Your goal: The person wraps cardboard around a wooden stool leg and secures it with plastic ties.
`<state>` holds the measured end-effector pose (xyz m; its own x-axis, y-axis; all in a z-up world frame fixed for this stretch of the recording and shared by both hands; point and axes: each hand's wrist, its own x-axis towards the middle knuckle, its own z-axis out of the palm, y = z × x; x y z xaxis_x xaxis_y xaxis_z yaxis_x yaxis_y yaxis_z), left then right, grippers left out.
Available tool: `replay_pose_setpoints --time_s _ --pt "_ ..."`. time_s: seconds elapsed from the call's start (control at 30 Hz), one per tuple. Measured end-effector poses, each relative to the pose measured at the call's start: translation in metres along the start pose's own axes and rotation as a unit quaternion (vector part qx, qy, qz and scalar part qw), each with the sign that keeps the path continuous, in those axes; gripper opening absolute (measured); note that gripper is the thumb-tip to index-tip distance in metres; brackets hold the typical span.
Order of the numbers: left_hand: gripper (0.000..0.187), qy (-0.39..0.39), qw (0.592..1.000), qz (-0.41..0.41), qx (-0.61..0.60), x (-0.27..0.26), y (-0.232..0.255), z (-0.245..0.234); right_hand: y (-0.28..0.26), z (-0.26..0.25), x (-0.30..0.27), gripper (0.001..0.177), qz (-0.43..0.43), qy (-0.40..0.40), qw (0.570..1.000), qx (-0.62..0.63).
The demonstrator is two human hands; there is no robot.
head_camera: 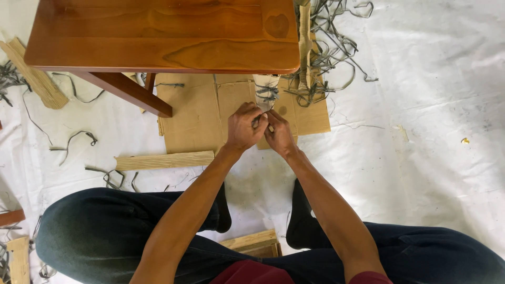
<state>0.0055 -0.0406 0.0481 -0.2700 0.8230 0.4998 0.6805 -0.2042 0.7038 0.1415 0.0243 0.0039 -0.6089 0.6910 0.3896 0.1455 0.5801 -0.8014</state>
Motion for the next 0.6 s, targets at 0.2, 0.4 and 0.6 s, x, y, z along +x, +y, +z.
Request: replay_pose_setpoints --time_s 0.2,0.4,0.6 --pt "0.017 -0.046 0.999 -0.006 0.010 0.000 -0.048 0.007 -0.011 0.001 -0.007 0.018 -0.044 0.049 0.998 0.018" --pt "0.018 -0.071 0.986 -0.025 0.148 -0.004 -0.045 0.024 -0.006 0.006 -0.011 0.023 -0.037 0.120 0.988 -0.093" --pt "0.028 -0.098 0.941 -0.325 0.004 -0.009 -0.048 0.046 -0.008 0.001 -0.005 0.024 -0.033 0.145 0.986 -0.078"
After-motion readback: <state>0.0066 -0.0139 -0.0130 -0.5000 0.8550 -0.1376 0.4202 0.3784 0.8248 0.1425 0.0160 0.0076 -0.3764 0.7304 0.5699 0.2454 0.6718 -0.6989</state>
